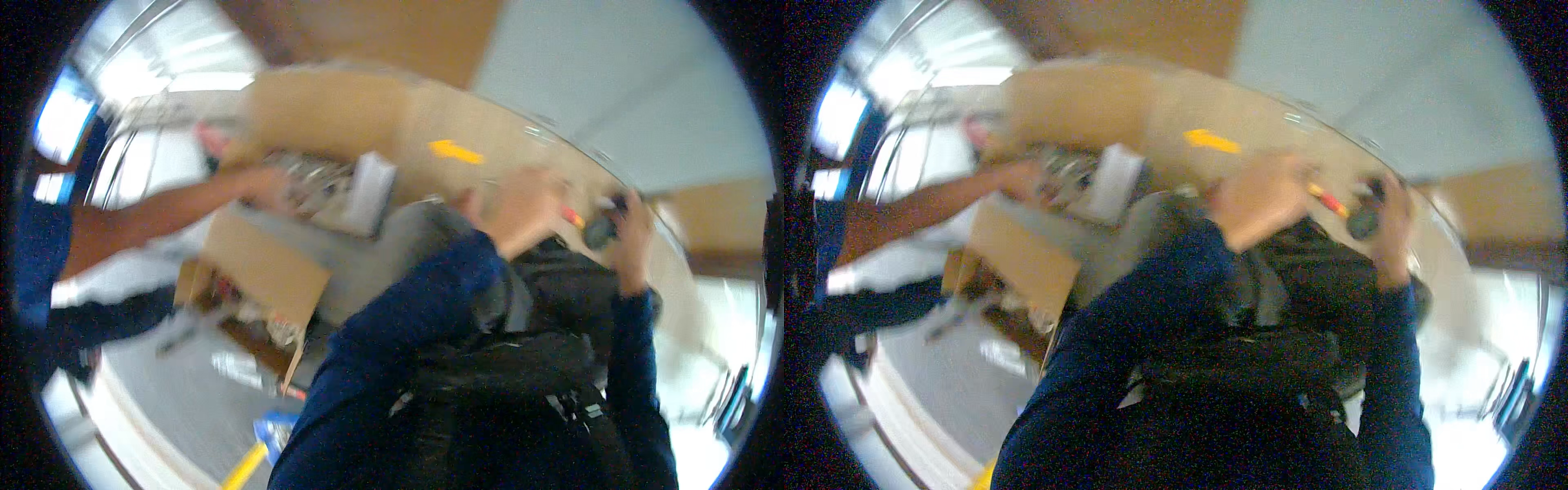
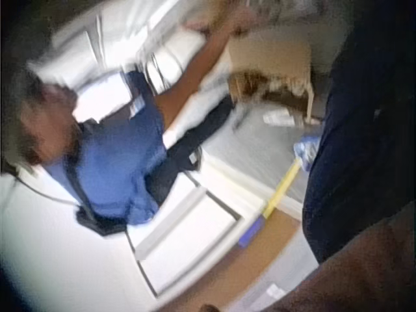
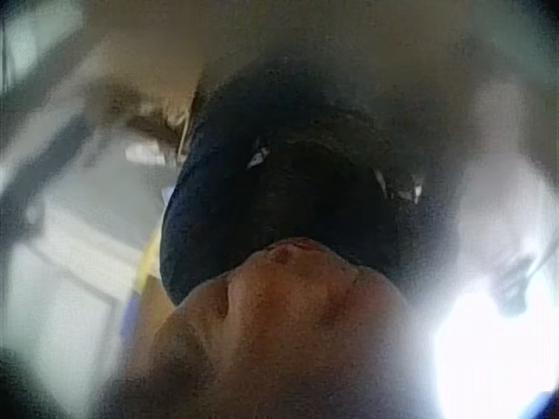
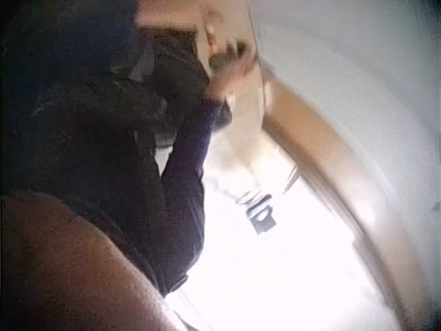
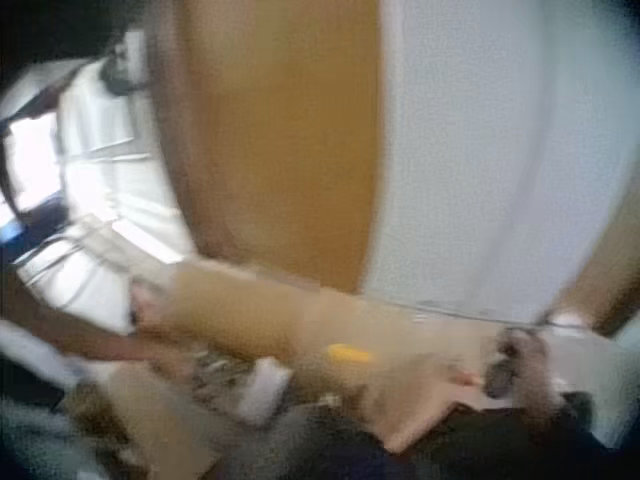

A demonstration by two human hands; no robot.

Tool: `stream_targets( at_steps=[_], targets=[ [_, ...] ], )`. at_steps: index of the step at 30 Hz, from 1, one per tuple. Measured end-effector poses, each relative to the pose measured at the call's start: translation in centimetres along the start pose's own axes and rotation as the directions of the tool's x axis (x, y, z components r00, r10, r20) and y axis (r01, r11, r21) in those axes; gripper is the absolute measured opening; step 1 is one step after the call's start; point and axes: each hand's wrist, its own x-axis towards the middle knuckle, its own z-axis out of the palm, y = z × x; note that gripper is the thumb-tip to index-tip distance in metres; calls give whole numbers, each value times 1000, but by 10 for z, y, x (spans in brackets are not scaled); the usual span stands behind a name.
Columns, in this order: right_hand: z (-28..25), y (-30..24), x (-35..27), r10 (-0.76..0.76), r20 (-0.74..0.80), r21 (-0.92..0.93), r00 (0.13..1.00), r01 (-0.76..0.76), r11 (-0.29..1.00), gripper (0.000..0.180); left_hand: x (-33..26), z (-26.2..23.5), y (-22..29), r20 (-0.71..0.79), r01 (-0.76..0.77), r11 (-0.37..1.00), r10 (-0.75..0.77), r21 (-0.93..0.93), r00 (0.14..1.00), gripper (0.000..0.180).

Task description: The person sits on the floor and installs a lock mechanism into a cabinet door. They use a screwdriver to secure the lock and handle various small parts from a cardboard box.

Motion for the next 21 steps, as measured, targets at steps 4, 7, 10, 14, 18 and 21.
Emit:
stream_targets(
  at_steps=[4,7,10,14,18,21],
  targets=[
    [-39,39,49,111,-105,66,988,-104,992,26,55,12,-79,-110,350,935,-355,-62,928,31],
    [-58,87,58,200,-265,-50,943,-220,974,25,80,38,-125,-89,412,904,-404,113,911,25],
    [-77,119,57,218,-306,-250,927,-299,921,30,92,77,-146,-31,407,891,-410,200,912,20],
    [-71,114,58,142,-285,-446,948,-263,855,36,93,120,-138,-26,373,894,-378,248,925,20],
    [-57,100,65,89,-195,-545,977,-183,818,34,126,144,-134,-225,543,822,-504,171,834,24],
    [-55,91,63,186,-109,-510,976,-216,833,33,146,153,-145,-271,449,880,-399,157,876,31]
  ],
)
